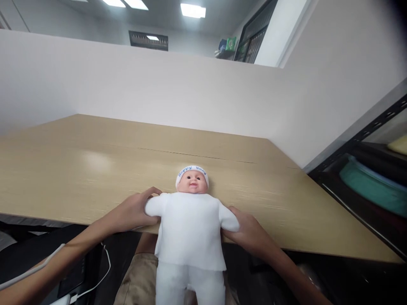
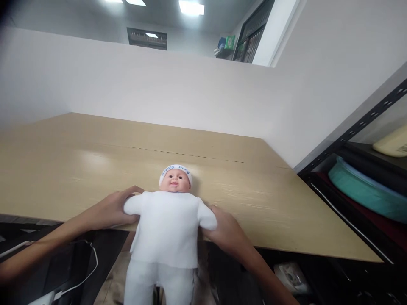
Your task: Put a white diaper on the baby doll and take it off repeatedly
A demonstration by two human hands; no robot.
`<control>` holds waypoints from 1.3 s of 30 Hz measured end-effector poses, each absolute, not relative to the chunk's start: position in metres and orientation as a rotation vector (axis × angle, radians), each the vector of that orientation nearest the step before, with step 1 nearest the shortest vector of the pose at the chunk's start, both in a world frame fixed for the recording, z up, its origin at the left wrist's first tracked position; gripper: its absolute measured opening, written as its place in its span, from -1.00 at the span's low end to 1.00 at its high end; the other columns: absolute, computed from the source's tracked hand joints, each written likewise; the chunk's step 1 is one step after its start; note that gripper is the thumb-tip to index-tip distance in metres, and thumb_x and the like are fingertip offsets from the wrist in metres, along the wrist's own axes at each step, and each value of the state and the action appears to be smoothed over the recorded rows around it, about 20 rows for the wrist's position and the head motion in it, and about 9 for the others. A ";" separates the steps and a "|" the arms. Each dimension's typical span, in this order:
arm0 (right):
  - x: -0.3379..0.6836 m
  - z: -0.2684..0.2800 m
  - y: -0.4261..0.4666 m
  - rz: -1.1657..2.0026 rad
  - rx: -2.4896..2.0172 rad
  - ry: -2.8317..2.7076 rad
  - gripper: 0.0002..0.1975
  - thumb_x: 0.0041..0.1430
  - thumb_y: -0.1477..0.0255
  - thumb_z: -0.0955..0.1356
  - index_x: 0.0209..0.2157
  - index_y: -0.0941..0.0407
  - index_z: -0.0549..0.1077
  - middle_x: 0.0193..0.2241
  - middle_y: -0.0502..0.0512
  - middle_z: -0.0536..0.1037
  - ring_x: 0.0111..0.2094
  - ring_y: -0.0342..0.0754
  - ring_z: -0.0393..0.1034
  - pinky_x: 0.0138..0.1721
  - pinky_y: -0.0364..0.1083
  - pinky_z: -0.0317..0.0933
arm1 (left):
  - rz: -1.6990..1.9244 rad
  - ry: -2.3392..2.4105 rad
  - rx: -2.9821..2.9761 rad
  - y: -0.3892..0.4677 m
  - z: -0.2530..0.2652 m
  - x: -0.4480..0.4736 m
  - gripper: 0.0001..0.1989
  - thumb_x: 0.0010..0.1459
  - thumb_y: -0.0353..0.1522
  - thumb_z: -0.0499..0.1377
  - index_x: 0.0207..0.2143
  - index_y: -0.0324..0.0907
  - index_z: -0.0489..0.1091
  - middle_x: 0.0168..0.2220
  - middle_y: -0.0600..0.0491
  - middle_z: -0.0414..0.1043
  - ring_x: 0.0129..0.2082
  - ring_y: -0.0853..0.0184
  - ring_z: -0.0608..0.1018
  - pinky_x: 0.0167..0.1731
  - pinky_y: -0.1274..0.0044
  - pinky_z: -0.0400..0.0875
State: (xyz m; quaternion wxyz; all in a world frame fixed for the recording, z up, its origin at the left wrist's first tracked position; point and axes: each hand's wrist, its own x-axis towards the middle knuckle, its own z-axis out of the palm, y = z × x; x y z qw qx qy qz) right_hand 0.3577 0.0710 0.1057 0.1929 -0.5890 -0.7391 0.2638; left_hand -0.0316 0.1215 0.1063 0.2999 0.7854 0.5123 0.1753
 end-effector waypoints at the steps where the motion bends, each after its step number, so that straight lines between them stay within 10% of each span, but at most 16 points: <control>1: 0.361 0.101 0.068 0.749 -1.634 -2.046 -0.72 0.28 0.26 0.42 -0.01 -0.01 0.59 -0.09 0.07 0.73 -0.13 0.13 0.63 -0.16 -0.03 0.41 | 0.459 1.403 2.086 0.121 0.103 -0.035 -0.43 0.10 -0.15 0.35 0.16 -0.04 0.42 -0.01 0.00 0.65 -0.12 0.07 0.66 -0.19 0.44 0.46; 11: 0.385 0.055 0.052 0.288 -1.721 -2.015 -0.65 0.35 -0.02 0.40 -0.09 -0.05 0.53 -0.19 0.15 0.65 -0.19 0.19 0.59 -0.25 0.07 0.47 | 0.459 1.547 2.188 0.111 0.061 -0.065 -0.42 0.28 0.14 0.26 0.15 -0.01 0.47 -0.01 -0.06 0.63 0.00 0.01 0.63 -0.09 0.38 0.47; 39: 0.394 0.046 0.376 -0.074 -1.527 -2.123 -0.81 0.28 0.20 0.44 -0.23 0.03 0.55 -0.21 0.18 0.68 -0.11 0.21 0.52 -0.09 0.06 0.32 | 1.046 1.669 2.441 0.395 0.035 -0.034 -0.35 0.17 0.25 0.28 -0.04 -0.10 0.50 -0.02 -0.12 0.54 0.01 -0.05 0.54 0.08 0.17 0.42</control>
